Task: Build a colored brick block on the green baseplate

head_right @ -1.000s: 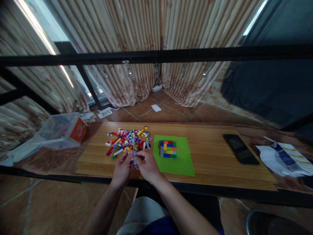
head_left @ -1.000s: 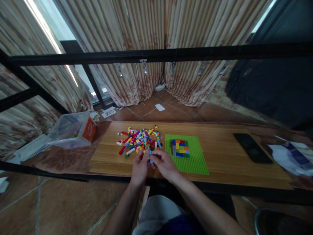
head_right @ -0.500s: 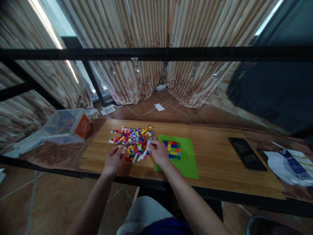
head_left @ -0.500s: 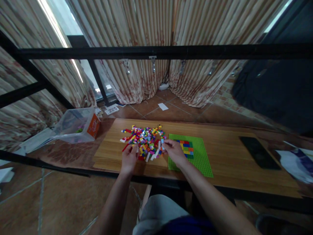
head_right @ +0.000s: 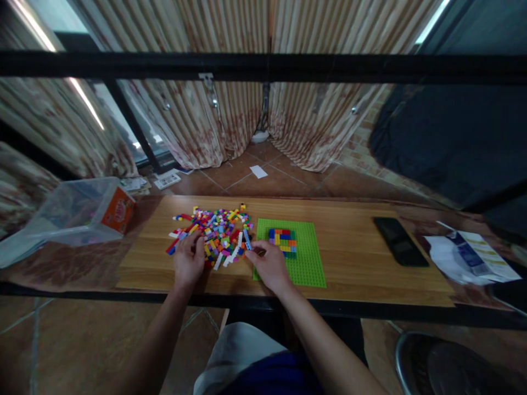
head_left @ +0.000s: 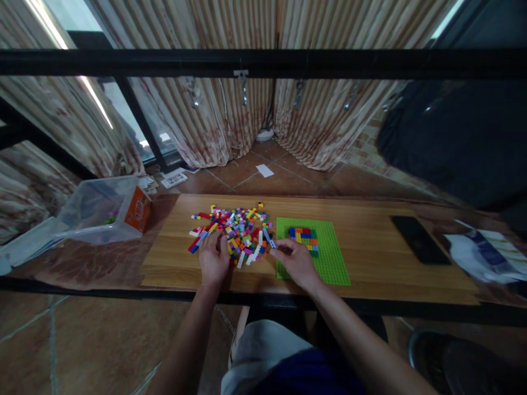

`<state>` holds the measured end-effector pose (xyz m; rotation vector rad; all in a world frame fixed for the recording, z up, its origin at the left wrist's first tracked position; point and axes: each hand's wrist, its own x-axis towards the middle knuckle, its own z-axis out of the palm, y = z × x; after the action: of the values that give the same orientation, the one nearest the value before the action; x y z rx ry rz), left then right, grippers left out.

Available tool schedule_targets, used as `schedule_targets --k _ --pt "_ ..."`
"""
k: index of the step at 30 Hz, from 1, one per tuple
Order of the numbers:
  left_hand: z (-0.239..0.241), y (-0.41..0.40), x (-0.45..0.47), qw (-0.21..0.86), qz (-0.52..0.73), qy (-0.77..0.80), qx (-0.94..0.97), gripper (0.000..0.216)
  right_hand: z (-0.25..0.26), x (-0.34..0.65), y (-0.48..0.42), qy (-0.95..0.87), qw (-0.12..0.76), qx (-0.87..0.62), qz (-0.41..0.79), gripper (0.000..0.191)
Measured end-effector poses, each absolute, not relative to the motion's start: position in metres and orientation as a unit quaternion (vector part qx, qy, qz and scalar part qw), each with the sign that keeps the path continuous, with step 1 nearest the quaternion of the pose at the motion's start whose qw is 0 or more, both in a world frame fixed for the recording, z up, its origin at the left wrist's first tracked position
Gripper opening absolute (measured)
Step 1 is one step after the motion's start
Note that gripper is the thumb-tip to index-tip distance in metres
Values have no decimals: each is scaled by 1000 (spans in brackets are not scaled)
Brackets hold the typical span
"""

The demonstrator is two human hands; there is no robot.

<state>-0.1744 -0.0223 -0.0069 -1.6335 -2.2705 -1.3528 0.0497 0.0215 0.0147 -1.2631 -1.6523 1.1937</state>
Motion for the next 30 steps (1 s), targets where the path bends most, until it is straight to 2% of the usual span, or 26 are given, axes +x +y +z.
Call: schedule_targets --k 5,11,17,22,27,30 --pt "-4 -24 -175 50 -432 -721 -539 32 18 67 1 -642 337 -527 444 11" --pt "-2 -34 -169 98 -438 -705 -549 29 23 62 -14 -733 255 -545 318 4" --pt "-5 -65 -152 120 -410 -682 -594 29 29 28 -4 -770 193 -552 256 17" --pt "-8 -80 -144 108 -380 -664 -635 28 30 16 1 -775 181 -551 251 30" --pt "-8 -81 -139 110 -339 -688 -632 23 27 17 -8 -816 198 -491 230 23" --pt "-7 -78 -136 123 -317 -702 -626 19 21 17 -14 -839 206 -448 233 25"
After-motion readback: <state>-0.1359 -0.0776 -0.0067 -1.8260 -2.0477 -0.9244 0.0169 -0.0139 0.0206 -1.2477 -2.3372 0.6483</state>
